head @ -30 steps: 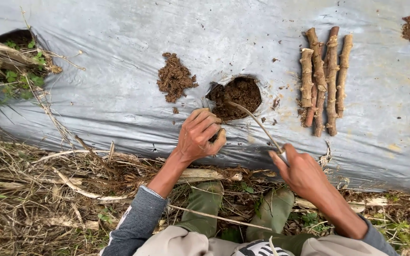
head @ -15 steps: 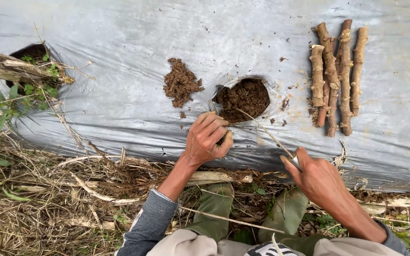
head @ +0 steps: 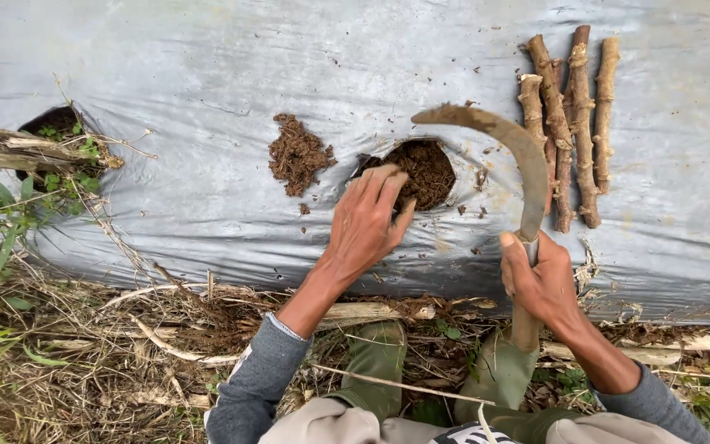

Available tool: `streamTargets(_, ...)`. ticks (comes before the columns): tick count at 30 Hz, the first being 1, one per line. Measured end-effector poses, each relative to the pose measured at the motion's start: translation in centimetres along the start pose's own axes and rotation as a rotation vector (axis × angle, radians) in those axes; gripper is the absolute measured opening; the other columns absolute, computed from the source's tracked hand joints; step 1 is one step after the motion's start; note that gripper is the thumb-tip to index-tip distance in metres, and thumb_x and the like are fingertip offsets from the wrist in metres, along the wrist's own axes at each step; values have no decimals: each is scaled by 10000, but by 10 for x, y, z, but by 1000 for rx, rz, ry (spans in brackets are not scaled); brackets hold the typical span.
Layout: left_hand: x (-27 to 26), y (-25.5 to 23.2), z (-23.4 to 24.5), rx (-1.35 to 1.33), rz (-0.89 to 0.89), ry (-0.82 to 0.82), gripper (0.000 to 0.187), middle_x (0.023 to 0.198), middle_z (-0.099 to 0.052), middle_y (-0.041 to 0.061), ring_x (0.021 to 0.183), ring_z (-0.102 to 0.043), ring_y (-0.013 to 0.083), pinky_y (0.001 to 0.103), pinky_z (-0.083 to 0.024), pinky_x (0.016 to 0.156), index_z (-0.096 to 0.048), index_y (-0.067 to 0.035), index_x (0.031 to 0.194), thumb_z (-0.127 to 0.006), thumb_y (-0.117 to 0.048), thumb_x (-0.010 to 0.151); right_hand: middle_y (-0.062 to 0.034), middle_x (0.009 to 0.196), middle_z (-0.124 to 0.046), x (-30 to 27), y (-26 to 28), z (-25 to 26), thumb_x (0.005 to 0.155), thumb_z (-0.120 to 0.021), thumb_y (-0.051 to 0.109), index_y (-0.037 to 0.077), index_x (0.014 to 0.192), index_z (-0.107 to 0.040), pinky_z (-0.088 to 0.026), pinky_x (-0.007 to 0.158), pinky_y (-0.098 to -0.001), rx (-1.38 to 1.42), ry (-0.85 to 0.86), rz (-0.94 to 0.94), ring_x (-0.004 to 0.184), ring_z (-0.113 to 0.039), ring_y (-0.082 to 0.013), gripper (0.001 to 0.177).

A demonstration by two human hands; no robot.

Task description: The person uses a sickle to clear soil and debris from a hole in a plastic sheet covering the ground. They then pick up a cassava cutting and place it into the prepared hole.

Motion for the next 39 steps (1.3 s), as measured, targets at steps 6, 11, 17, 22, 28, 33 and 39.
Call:
streamTargets(6,34,-1,-39,172,-2,399,646,1336,-600,273,1271,-583,450,556,-525,976,-512,20,1428,-629,-364,923,-64,469,-526,30,-16,-2,1101,-531,134,49,764,-551,-498,362,-290,207,-43,50,351,-560,-164,348)
streamTargets(11,34,-4,-43,196,4,480,601,1264,-631,223,1240,-586,420,528,-536,882,-574,-52,1362,-528,-377,859,-47,450,-491,36,-23,-3,1083,-571,99,63,695,-515,-443,392,-269,188,-60,74,343,-516,-144,393)
streamTargets(17,26,10,-41,114,49,584,559,1286,-587,190,1199,-613,441,552,-515,913,-626,-142,1310,-577,-465,856,-76,408,-518,32,-44,-4,1062,-622,110,56,675,-531,-432,411,-279,77,-79,119,347,-543,-168,401)
streamTargets(22,32,13,-46,128,42,651,587,1262,-604,192,1174,-639,423,539,-536,904,-630,-159,1349,-615,-430,828,-79,395,-506,32,-40,-6,1040,-644,105,74,662,-518,-408,422,-274,-18,-113,175,352,-534,-178,400)
streamTargets(28,38,19,-57,159,149,800,590,1258,-667,229,1044,-728,386,559,-580,884,-647,-218,1392,-708,-343,819,-117,397,-438,25,-36,-5,1001,-693,117,52,672,-504,-357,417,-304,-98,-142,201,353,-462,-207,385)
streamTargets(33,41,16,-51,47,142,880,570,1222,-693,270,1066,-718,367,606,-443,1091,-608,-132,1441,-669,-199,878,-102,395,-440,16,-2,-1,997,-690,155,54,716,-521,-348,392,-294,-135,-123,202,331,-436,-199,343)
streamTargets(39,34,10,-37,59,172,827,496,1236,-677,300,1078,-722,367,626,-508,1019,-641,-110,1377,-671,-168,886,-127,404,-422,13,-3,-2,990,-694,158,8,774,-554,-332,378,-316,-176,-128,184,319,-435,-224,297)
Point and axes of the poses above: each hand's wrist, its own x-axis towards the middle knuckle, its own z-axis out of the back of the hand, y = z × x, the point moved 4 cm from there along x, towards the middle knuckle
